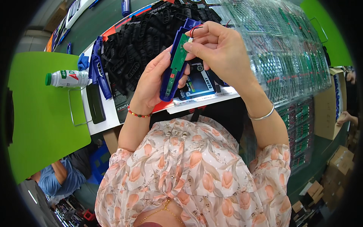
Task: Assembling small electronic circuit boards into blue plastic housings on a production line.
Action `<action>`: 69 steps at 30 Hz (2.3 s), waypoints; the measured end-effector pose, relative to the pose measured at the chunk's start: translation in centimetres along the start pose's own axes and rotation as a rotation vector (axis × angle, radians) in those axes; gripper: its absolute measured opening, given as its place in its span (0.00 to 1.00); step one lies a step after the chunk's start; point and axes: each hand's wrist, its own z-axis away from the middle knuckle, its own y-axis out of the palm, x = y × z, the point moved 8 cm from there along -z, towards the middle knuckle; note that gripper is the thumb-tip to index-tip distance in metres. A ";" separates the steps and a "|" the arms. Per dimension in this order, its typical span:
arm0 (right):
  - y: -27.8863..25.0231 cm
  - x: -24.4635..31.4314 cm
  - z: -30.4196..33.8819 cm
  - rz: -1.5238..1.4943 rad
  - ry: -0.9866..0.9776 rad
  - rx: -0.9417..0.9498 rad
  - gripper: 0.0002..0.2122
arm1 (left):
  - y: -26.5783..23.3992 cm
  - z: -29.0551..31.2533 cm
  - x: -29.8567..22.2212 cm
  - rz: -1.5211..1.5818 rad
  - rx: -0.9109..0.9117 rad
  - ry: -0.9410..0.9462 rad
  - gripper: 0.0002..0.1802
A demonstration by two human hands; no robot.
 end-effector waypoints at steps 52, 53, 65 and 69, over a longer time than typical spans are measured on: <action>0.9 -1.3 3.2 0.925 -0.163 -0.158 0.07 | -30.0 -14.4 -28.8 -2.076 -1.054 0.191 0.32; 0.5 -1.2 3.4 0.877 -0.129 -0.181 0.07 | -29.8 -16.0 -27.1 -2.036 -0.944 0.144 0.32; -2.5 1.0 1.2 -0.027 -0.080 -0.395 0.07 | -6.9 -8.3 -17.5 -0.322 -0.134 0.201 0.32; -1.0 3.5 -0.5 -0.109 -0.133 -0.276 0.10 | -1.0 -3.0 -9.7 -0.342 -0.088 0.069 0.31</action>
